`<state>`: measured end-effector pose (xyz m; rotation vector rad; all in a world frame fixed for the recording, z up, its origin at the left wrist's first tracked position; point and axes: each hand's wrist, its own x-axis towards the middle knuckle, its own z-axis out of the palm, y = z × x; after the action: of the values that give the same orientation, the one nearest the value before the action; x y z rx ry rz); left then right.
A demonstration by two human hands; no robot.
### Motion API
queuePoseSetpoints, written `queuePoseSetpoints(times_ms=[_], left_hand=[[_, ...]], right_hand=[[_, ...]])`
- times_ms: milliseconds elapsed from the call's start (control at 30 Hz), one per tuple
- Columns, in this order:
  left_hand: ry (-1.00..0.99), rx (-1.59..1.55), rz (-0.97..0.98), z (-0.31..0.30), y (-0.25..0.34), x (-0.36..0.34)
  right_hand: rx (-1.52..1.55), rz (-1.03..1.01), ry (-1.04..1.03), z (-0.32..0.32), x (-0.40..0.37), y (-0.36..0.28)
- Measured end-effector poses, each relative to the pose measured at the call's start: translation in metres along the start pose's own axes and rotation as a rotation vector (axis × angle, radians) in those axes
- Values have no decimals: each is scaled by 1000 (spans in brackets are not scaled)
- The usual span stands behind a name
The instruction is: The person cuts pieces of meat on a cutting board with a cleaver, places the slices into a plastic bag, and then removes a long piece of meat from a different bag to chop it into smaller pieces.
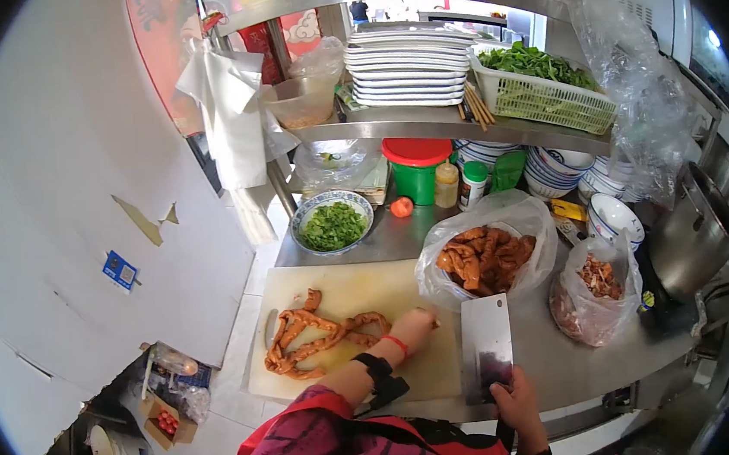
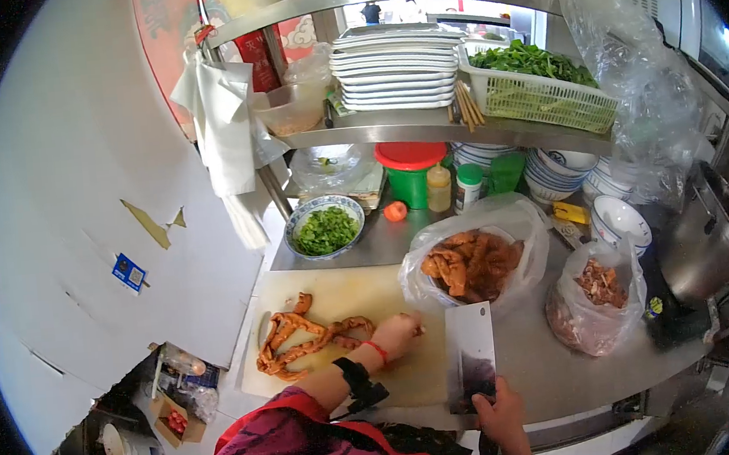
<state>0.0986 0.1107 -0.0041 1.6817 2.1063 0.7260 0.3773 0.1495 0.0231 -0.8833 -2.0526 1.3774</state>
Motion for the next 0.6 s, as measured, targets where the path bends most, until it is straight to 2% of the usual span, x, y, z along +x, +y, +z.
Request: queuePoseSetpoints(times_ms=[67, 133, 167, 233, 267, 333, 400, 533, 600], left_hand=[[30, -5, 68, 20, 11, 6], [-150, 111, -19, 24, 28, 6], [-163, 106, -11, 24, 31, 4], [-86, 86, 136, 16, 28, -5], [-101, 79, 146, 7, 26, -9], [14, 92, 265, -18, 16, -20], [-48, 320, 258, -37, -5, -38], [-59, 408, 338, -39, -37, -57], [-28, 352, 220, -33, -44, -61]], right_hand=[[9, 79, -25, -7, -6, -14], [29, 162, -43, -9, -10, -25], [102, 216, -29, -8, -13, -23], [178, 286, 3, -7, -20, -19], [210, 293, 18, -8, -22, -18], [241, 304, 48, -10, -24, -16], [205, 308, 41, -12, -23, -15], [83, 345, 17, -12, -14, -20], [-56, 281, -11, -8, -8, -31]])
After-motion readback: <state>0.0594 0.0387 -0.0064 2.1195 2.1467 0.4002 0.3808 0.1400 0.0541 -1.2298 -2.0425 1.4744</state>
